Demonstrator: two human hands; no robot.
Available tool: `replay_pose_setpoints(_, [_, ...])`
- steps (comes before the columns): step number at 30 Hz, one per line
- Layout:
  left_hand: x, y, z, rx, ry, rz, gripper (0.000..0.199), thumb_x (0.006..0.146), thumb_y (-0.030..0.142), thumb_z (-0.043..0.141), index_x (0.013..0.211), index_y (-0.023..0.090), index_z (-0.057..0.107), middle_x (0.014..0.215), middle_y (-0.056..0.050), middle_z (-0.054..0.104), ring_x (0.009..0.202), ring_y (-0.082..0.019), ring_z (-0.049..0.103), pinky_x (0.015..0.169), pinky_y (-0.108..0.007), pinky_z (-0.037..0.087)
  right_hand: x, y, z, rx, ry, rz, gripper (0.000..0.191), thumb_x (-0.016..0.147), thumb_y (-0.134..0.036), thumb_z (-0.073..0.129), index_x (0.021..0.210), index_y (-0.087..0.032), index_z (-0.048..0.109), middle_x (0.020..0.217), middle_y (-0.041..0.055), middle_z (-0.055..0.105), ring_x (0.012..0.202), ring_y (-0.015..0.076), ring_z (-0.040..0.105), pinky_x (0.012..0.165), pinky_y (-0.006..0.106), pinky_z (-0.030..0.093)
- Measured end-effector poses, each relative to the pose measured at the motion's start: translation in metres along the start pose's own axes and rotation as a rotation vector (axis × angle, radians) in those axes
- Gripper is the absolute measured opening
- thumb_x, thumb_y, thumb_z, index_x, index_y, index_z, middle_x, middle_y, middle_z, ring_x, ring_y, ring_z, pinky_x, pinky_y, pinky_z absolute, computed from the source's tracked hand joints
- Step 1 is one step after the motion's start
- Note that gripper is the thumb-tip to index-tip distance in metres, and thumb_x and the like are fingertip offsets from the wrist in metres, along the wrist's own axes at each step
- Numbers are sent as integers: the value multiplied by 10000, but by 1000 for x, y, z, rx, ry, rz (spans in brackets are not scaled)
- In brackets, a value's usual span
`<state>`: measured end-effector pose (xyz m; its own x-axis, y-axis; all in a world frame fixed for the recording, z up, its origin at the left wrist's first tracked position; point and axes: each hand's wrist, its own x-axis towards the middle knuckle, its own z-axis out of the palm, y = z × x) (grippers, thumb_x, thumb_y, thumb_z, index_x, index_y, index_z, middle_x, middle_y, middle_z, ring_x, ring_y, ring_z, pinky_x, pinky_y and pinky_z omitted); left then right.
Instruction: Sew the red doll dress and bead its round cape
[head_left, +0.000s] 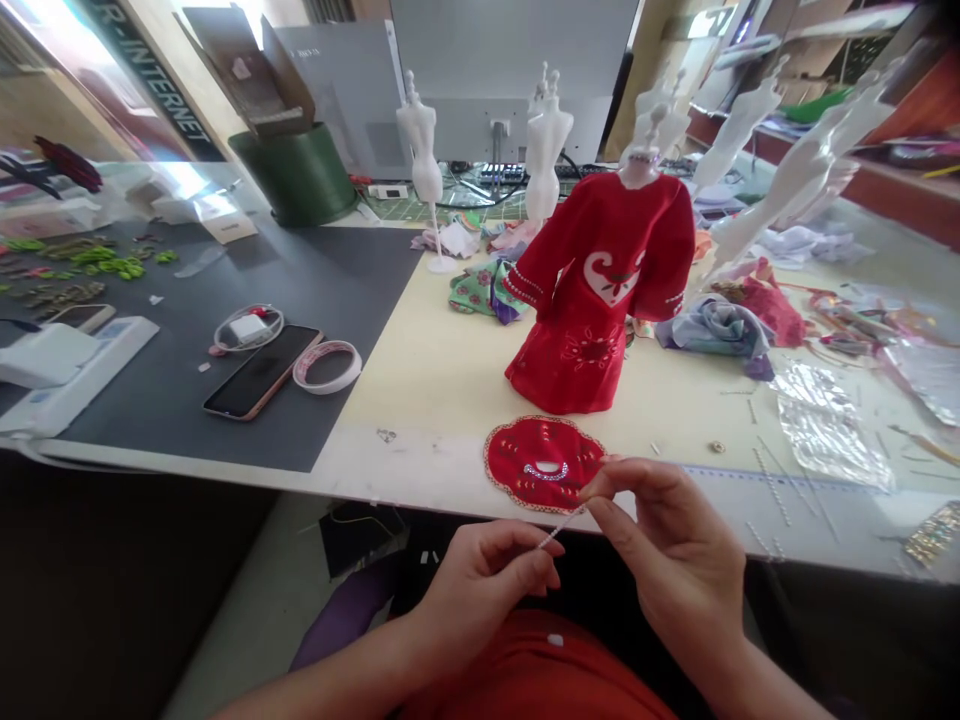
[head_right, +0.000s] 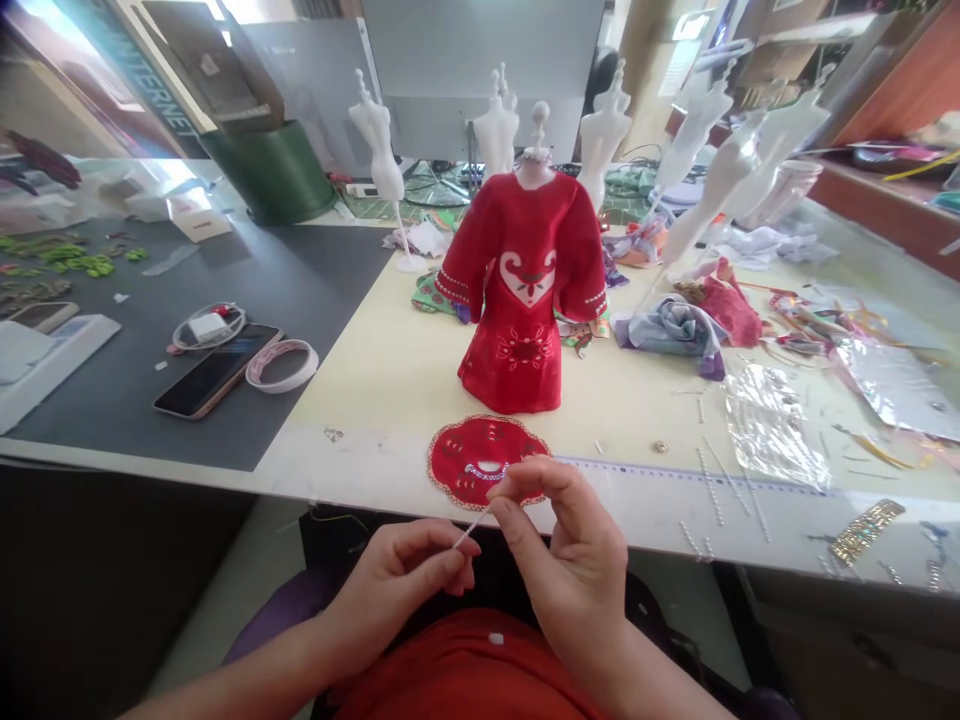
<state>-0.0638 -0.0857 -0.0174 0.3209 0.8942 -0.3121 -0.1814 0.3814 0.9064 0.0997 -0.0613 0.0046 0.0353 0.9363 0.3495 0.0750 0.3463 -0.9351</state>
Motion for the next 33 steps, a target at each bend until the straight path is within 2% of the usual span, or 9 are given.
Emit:
replay_pose_setpoints(4, [1,1,-3,-22,32,-7,245,798,351,628,886,133,697,590,-7,622,542,-65,536,554,-175,459,0,5,-2,-31,61,4,246,803,-97,626,996,-244,589,827,-13,611,800,124,583,739,245,489])
replay_pose_setpoints(9, [0,3,-6,83,92,49,249,832,334,576,947,146,693,624,-18,655,548,-74,557,554,-179,474,-7,15,-5,-45,103,19,252,800,-98,628,1013,-227,589,824,-4,619,808,131,593,752,254,495])
replay_pose_setpoints(15, [1,4,-12,217,196,127,189,825,292,586,899,158,698,656,-18,680,556,-77,575,561,-171,483,-18,22,-6,-88,133,-100,297,786,-37,611,1033,-200,586,795,-9,620,779,133,595,916,348,440])
replay_pose_setpoints(22, [2,4,-14,239,278,187,160,812,273,607,885,170,705,622,4,663,548,-70,567,552,-152,484,-25,30,-3,-88,163,-162,351,765,16,599,1050,-190,587,802,-2,622,809,151,592,968,414,406])
replay_pose_setpoints(27, [2,5,-13,248,325,197,149,802,277,616,843,166,708,592,9,647,535,-71,564,544,-151,484,-27,33,-1,-72,183,-193,358,750,29,603,1035,-187,587,808,14,629,852,185,594,953,473,413])
replay_pose_setpoints(33, [5,15,-12,327,373,237,169,815,291,597,830,158,699,609,8,641,573,-89,575,583,-177,491,-19,33,2,-99,217,-222,323,758,-13,622,1023,-196,597,772,6,629,807,183,592,906,473,452])
